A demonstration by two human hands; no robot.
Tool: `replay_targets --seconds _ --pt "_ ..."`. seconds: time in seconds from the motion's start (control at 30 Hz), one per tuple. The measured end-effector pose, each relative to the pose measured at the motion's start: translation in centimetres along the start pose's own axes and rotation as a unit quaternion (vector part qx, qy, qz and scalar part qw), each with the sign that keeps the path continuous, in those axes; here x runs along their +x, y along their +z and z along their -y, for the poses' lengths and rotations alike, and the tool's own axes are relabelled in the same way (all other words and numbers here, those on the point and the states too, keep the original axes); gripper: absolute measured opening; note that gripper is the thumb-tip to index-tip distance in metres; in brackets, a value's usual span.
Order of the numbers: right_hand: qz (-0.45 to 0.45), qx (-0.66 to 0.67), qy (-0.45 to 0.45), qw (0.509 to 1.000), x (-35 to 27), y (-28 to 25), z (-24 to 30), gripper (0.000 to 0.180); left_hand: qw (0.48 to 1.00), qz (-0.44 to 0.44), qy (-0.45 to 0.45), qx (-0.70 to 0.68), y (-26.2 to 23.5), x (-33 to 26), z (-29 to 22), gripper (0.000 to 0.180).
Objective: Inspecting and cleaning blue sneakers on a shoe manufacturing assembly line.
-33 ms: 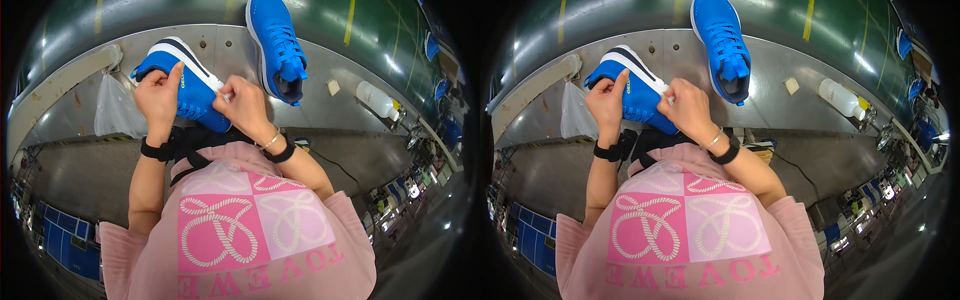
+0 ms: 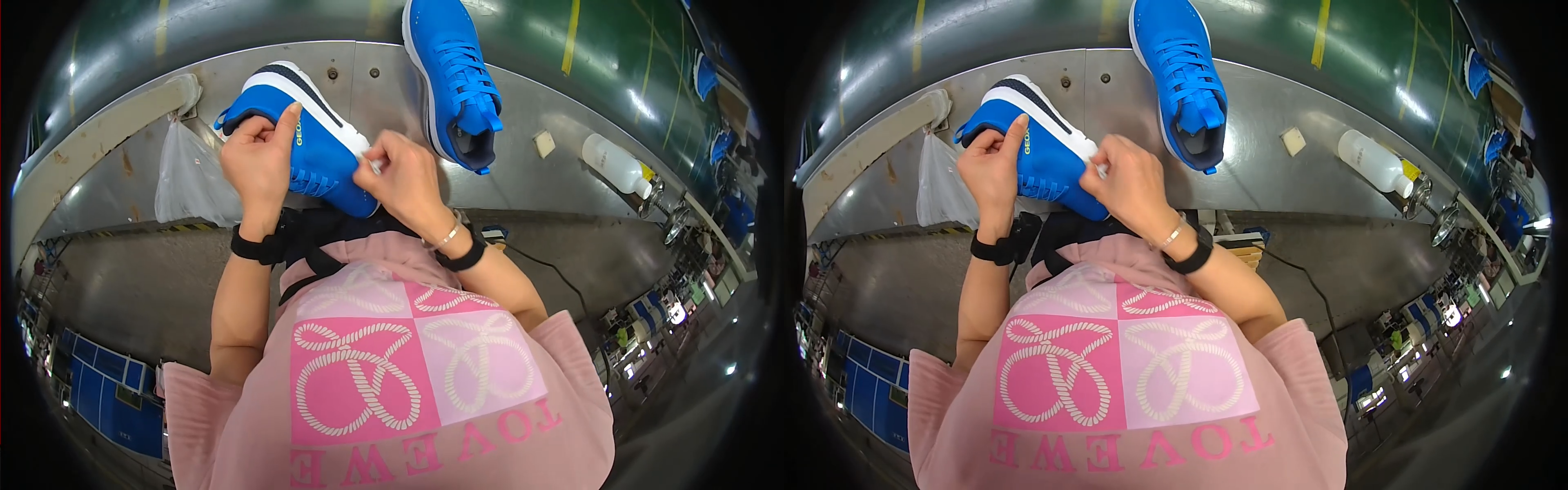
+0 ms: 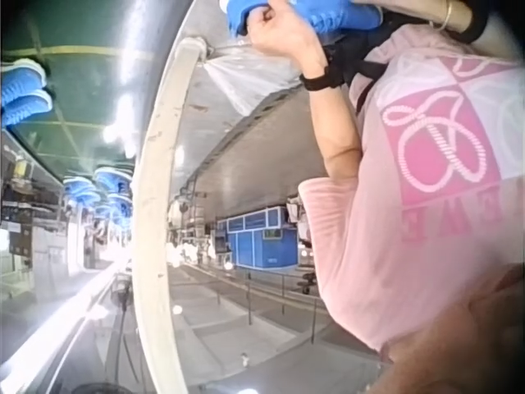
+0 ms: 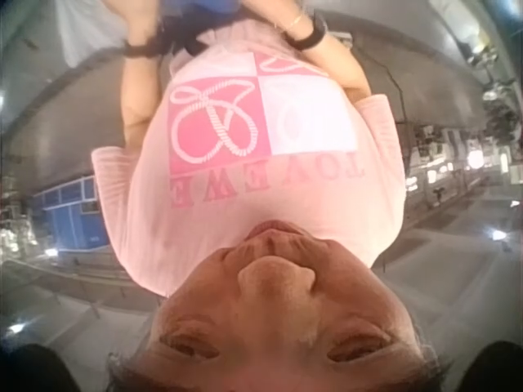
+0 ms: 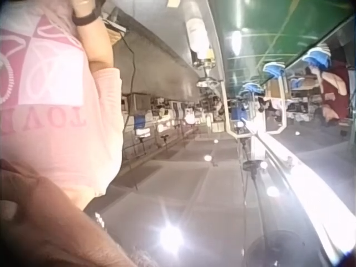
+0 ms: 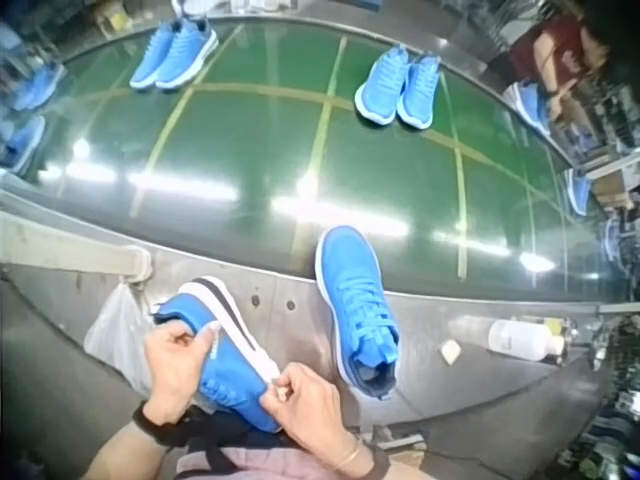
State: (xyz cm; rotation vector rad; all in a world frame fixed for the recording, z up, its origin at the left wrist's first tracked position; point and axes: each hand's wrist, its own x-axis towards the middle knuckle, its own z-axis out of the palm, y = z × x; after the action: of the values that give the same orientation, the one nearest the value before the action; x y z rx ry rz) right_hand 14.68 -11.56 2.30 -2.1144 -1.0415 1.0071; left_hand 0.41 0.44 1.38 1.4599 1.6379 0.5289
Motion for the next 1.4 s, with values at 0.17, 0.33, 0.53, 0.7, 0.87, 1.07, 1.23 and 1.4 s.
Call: replay_targets --seconds 0.17,0.33,0.53,0.7,0.87,1.07,1.23,1.4 --pt "0.016 -0.001 -0.001 1.000 -1.4 -0.7 -1.5 0.018 1.000 -0.010 0.006 -0.017 0.2 0.0 0.4 0.046" --pt "-0.047 -0.017 -0.054 0.997 1.4 0.4 -0.4 0.016 1.000 -0.007 0.004 -0.010 0.3 0.2 0.0 0.046" --pt "0.022 0.032 0.020 0.999 -2.7 -0.9 -1.9 0.018 1.000 -0.004 0.015 -0.025 -0.1 0.0 0.7 0.047" --pt "0.040 0.006 0.004 0.999 -3.8 -2.4 -3.3 0.016 0.999 -0.011 0.037 -0.012 0.0 0.3 1.0 0.046" --pt "-0.190 0.034 -0.143 0.971 -5.8 -5.6 -4.3 0.015 0.999 -0.010 0.041 -0.001 -0.1 0.1 0.7 0.042" --pt "-0.336 0.050 -0.069 0.938 -5.2 -8.9 -10.1 0.011 0.998 -0.016 0.054 0.002 0.1 0.4 0.8 0.044" --pt "-0.323 0.022 0.047 0.945 -3.2 -12.3 -15.1 0.024 0.999 -0.014 0.041 -0.005 0.0 0.4 0.7 0.043" --pt "-0.321 -0.281 0.038 0.904 -3.0 -15.0 -21.0 0.043 0.999 -0.008 0.043 0.007 0.2 0.4 0.2 0.043"
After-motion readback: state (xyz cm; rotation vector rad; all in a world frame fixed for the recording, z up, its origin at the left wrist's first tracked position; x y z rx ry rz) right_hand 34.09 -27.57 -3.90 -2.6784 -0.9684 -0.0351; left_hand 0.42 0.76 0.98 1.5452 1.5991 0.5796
